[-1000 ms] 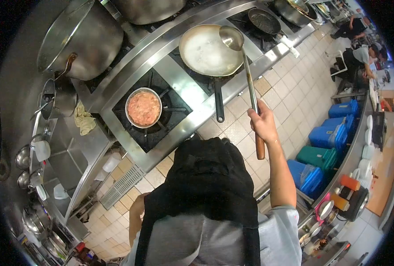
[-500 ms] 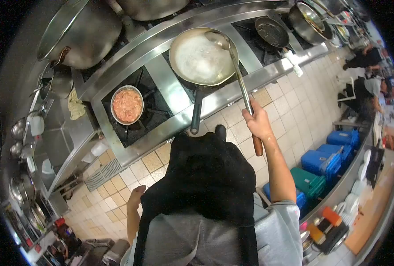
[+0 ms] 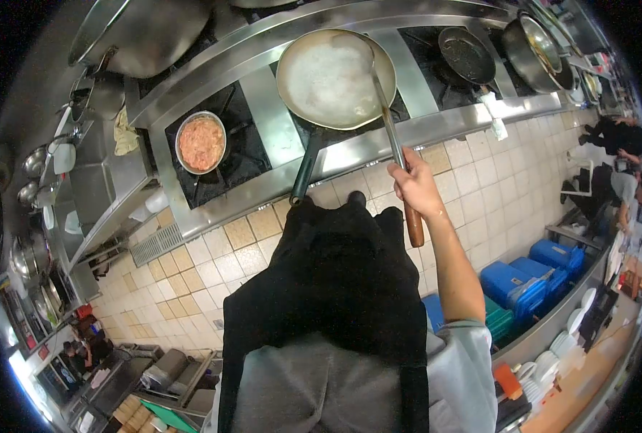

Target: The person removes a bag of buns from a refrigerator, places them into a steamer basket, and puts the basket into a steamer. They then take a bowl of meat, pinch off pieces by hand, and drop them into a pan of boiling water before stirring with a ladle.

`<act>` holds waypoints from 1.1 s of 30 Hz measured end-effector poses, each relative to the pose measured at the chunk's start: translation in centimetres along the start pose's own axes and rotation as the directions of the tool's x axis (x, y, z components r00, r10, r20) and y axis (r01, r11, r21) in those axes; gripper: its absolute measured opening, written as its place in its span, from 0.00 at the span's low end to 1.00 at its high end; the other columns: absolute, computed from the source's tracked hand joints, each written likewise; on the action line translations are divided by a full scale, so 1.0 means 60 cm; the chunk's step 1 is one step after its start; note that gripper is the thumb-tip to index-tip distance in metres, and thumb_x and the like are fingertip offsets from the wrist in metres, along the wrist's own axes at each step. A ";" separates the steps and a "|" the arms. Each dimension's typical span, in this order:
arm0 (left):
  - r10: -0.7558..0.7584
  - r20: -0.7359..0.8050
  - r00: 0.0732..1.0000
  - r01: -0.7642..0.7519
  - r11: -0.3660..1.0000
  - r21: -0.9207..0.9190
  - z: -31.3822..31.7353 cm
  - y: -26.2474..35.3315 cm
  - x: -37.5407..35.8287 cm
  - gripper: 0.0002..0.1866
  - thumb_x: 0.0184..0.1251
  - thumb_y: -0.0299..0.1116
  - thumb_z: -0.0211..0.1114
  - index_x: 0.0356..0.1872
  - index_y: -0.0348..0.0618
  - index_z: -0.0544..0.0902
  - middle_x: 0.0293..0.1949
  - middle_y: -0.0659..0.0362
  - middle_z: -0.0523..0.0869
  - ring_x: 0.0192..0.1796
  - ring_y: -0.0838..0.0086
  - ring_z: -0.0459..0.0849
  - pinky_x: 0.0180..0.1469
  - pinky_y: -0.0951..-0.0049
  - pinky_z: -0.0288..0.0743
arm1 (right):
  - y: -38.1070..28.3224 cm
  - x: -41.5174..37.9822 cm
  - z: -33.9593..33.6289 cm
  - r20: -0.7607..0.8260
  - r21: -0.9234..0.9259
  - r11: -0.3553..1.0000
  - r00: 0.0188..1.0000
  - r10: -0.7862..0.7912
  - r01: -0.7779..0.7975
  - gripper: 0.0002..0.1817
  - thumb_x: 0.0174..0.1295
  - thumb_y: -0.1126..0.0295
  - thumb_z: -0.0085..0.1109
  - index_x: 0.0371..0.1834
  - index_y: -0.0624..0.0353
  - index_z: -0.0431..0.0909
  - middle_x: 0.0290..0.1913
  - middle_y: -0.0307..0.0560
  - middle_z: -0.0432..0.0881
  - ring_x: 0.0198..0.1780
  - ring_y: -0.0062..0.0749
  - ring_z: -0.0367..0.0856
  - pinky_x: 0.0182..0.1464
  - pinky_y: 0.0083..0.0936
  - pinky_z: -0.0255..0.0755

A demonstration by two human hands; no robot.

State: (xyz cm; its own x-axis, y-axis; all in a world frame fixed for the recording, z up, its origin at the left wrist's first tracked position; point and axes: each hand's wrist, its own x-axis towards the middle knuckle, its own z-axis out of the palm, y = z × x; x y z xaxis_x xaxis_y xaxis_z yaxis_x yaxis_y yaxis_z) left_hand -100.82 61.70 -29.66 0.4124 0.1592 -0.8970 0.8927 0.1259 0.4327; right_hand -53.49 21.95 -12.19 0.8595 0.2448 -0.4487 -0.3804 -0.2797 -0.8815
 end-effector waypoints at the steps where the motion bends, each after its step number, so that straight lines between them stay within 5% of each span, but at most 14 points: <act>1: 0.008 0.009 1.000 -0.008 1.000 -0.006 0.002 -0.001 0.000 0.14 0.74 0.35 0.58 0.50 0.36 0.85 0.36 0.63 0.86 0.37 0.77 0.81 0.43 0.75 0.75 | -0.002 0.002 0.001 0.017 0.059 0.998 0.999 0.033 -0.034 0.22 0.68 0.73 0.57 0.64 0.67 0.70 0.23 0.32 0.68 0.17 0.16 0.67 0.19 0.18 0.61; 4: 0.027 0.032 0.999 -0.026 1.000 -0.017 0.012 -0.003 -0.001 0.14 0.75 0.35 0.57 0.50 0.36 0.85 0.37 0.62 0.86 0.38 0.77 0.81 0.43 0.75 0.75 | -0.015 0.003 0.011 0.059 0.154 0.984 0.995 0.084 -0.092 0.21 0.67 0.73 0.57 0.62 0.66 0.71 0.24 0.33 0.69 0.16 0.16 0.67 0.19 0.19 0.61; 5: 0.004 -0.102 0.995 -0.006 1.000 -0.017 0.018 0.020 -0.010 0.15 0.77 0.34 0.55 0.52 0.34 0.83 0.39 0.60 0.87 0.42 0.75 0.82 0.48 0.74 0.76 | -0.021 0.003 0.014 0.071 0.191 0.975 0.993 0.097 -0.109 0.20 0.67 0.73 0.57 0.62 0.66 0.71 0.24 0.33 0.69 0.16 0.16 0.67 0.19 0.19 0.61; 8: 0.021 -0.174 0.985 -0.015 0.999 0.035 0.015 0.032 -0.004 0.17 0.80 0.36 0.51 0.54 0.33 0.82 0.43 0.58 0.87 0.47 0.72 0.83 0.52 0.72 0.76 | -0.023 0.002 0.019 0.086 0.219 0.969 0.991 0.099 -0.116 0.20 0.67 0.74 0.55 0.61 0.66 0.71 0.23 0.34 0.69 0.16 0.17 0.66 0.19 0.19 0.61; 18: 0.052 -0.125 0.991 -0.051 0.999 0.010 -0.012 -0.019 0.023 0.18 0.82 0.31 0.45 0.57 0.31 0.80 0.51 0.51 0.87 0.52 0.66 0.84 0.59 0.69 0.76 | -0.038 -0.037 0.023 0.151 0.250 0.949 0.976 0.159 -0.193 0.25 0.64 0.75 0.54 0.65 0.70 0.69 0.29 0.37 0.71 0.17 0.16 0.66 0.19 0.20 0.63; 30: 0.005 -0.175 0.985 -0.008 1.000 -0.017 -0.031 0.007 0.001 0.21 0.79 0.40 0.56 0.59 0.31 0.78 0.49 0.54 0.87 0.52 0.69 0.84 0.58 0.70 0.76 | -0.055 -0.052 0.038 0.219 0.365 0.897 0.960 0.177 -0.249 0.24 0.65 0.74 0.56 0.64 0.70 0.70 0.30 0.37 0.72 0.19 0.17 0.67 0.22 0.21 0.64; 33: 0.042 -0.129 0.991 -0.049 0.998 -0.051 -0.046 -0.017 0.005 0.20 0.75 0.36 0.61 0.60 0.30 0.78 0.49 0.55 0.86 0.51 0.69 0.84 0.57 0.71 0.76 | -0.063 -0.054 0.044 0.218 0.399 0.881 0.960 0.176 -0.253 0.26 0.66 0.72 0.56 0.66 0.71 0.68 0.31 0.37 0.70 0.18 0.15 0.64 0.19 0.18 0.58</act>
State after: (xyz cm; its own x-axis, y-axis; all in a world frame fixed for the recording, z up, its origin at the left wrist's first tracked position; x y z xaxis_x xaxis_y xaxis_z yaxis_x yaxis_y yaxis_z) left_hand -102.11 64.31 -30.13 0.4222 0.2897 -0.8590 0.8611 0.1680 0.4799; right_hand -55.73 24.66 -7.77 0.6835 0.3881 -0.6182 -0.6887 0.0624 -0.7223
